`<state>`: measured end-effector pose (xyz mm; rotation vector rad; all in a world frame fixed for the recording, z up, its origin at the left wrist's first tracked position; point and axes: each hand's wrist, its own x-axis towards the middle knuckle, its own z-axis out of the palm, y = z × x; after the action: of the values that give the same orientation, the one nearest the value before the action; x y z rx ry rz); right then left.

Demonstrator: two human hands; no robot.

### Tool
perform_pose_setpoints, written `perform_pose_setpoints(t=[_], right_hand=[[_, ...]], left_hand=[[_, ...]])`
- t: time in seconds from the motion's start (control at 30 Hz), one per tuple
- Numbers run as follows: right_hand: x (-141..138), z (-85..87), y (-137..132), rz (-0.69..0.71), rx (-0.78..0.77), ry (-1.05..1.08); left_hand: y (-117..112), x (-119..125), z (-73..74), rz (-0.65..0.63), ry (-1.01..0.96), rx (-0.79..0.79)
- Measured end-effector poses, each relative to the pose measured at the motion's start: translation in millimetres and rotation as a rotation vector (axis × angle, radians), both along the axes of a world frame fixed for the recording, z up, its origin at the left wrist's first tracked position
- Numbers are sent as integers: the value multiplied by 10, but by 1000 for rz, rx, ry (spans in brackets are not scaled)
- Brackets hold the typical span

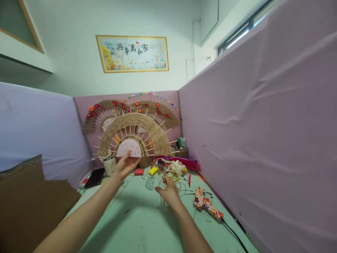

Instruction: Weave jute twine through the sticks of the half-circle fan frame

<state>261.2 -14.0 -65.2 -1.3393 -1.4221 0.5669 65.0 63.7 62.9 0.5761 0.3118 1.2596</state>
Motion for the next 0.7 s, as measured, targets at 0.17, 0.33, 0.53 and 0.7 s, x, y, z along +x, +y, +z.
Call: perform_pose_setpoints(t=[0.17,0.33,0.53,0.7], right_hand=[[213,197,-257,370,-135,-90],[429,431,-483,798,-341,-67],[498,549,-558,790,-222,245],[336,580,-520,716,-26,571]], left_hand=[[-726,-391,-375,75,-25,-59],[-973,-600,-686,76,-3,-134],[-907,-693,-836,116,-74,-141],[-937,-706,-883,171,-46,-149]])
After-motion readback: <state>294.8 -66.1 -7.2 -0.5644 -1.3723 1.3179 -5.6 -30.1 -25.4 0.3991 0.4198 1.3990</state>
